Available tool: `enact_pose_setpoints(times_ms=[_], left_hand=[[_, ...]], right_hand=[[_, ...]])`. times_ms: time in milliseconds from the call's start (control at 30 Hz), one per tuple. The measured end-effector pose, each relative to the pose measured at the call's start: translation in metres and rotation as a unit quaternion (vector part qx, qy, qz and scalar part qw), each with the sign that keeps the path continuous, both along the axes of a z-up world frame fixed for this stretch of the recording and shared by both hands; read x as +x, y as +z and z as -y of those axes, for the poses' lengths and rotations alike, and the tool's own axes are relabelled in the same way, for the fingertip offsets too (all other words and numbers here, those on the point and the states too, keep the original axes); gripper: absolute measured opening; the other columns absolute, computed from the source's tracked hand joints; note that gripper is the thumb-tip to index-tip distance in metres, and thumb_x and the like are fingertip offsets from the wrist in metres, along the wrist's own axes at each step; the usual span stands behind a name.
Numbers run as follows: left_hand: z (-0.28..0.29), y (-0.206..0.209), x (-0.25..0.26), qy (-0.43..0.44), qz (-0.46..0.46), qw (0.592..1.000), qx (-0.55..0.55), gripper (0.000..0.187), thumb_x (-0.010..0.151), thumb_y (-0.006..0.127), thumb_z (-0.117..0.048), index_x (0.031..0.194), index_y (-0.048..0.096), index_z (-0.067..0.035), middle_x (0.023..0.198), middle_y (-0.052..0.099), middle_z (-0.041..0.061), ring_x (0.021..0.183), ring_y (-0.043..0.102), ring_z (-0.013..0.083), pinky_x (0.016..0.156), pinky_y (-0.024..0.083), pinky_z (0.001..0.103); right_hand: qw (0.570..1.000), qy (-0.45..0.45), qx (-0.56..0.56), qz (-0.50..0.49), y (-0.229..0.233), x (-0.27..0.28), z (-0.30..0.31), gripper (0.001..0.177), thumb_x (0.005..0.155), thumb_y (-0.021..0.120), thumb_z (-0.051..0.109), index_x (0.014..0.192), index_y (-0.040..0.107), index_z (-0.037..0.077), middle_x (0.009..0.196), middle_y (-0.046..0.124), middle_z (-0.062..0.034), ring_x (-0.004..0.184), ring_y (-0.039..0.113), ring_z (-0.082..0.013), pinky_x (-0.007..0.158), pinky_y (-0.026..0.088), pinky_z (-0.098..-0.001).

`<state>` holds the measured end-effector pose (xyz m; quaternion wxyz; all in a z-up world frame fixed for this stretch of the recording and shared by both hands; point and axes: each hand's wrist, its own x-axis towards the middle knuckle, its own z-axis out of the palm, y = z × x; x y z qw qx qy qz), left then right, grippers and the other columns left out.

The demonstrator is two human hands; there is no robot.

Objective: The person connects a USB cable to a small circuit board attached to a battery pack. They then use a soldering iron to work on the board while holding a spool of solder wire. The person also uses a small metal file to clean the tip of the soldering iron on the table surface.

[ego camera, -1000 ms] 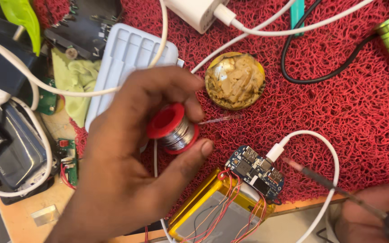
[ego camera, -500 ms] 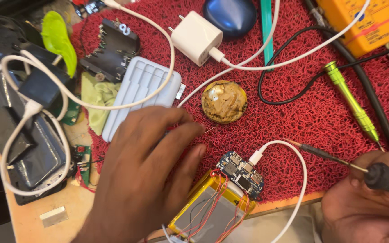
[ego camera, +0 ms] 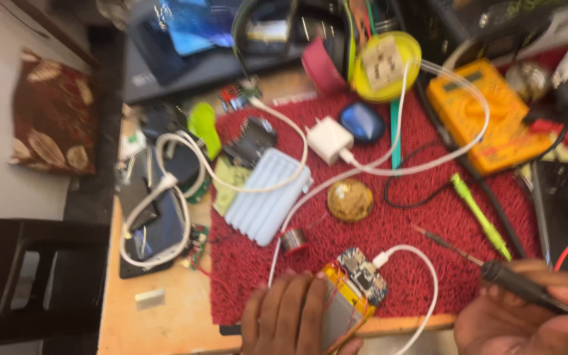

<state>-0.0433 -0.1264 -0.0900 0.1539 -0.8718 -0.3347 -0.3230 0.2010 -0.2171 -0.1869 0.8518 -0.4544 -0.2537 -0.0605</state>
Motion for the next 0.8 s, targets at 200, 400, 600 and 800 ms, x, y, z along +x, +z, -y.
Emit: enact_pose_setpoints(times_ms=[200, 400, 600, 800], left_hand=[[-0.027, -0.049, 0.019, 0.064, 0.091, 0.971, 0.213, 0.012, 0.089, 0.071, -0.027, 0.099, 0.076, -0.022, 0.085, 0.069, -0.009, 0.073, 0.063, 0.0091, 0.061, 0.048, 0.027], [-0.019, -0.018, 0.029, 0.089, 0.094, 0.982, 0.136, 0.029, 0.084, 0.072, -0.031, 0.11, 0.077, -0.019, 0.085, 0.069, -0.007, 0.072, 0.063, 0.0134, 0.061, 0.049, 0.032], [0.016, 0.064, 0.012, -0.007, -0.027, 0.972, -0.235, 0.093, 0.066, 0.082, -0.043, 0.14, 0.049, 0.001, 0.119, 0.058, 0.019, 0.108, 0.055, 0.0361, 0.087, 0.042, 0.051], [0.009, 0.079, 0.017, -0.018, -0.045, 0.961, -0.273, 0.09, 0.069, 0.085, -0.036, 0.14, 0.048, 0.004, 0.117, 0.061, 0.018, 0.107, 0.057, 0.0342, 0.09, 0.043, 0.05]], right_hand=[[0.99, 0.12, 0.06, 0.046, -0.067, 0.049, -0.003, 0.04, 0.111, 0.047, 0.047, 0.11, 0.05, 0.007, 0.074, 0.058, -0.0115, 0.061, 0.056, -0.024, 0.056, 0.049, -0.0335], [0.983, 0.159, 0.08, 0.054, -0.045, 0.054, -0.012, 0.036, 0.111, 0.056, 0.041, 0.12, 0.05, 0.006, 0.075, 0.063, -0.0152, 0.061, 0.061, -0.0228, 0.058, 0.052, -0.0336], [0.994, 0.098, 0.054, 0.011, 0.043, -0.013, -0.004, 0.039, 0.12, 0.06, 0.038, 0.115, 0.049, 0.001, 0.078, 0.055, -0.0142, 0.062, 0.051, -0.0198, 0.062, 0.042, -0.0311], [0.996, 0.078, 0.037, 0.0, 0.074, -0.023, -0.01, 0.037, 0.123, 0.059, 0.036, 0.113, 0.049, 0.001, 0.087, 0.047, -0.0107, 0.062, 0.046, -0.0179, 0.061, 0.038, -0.0304]])
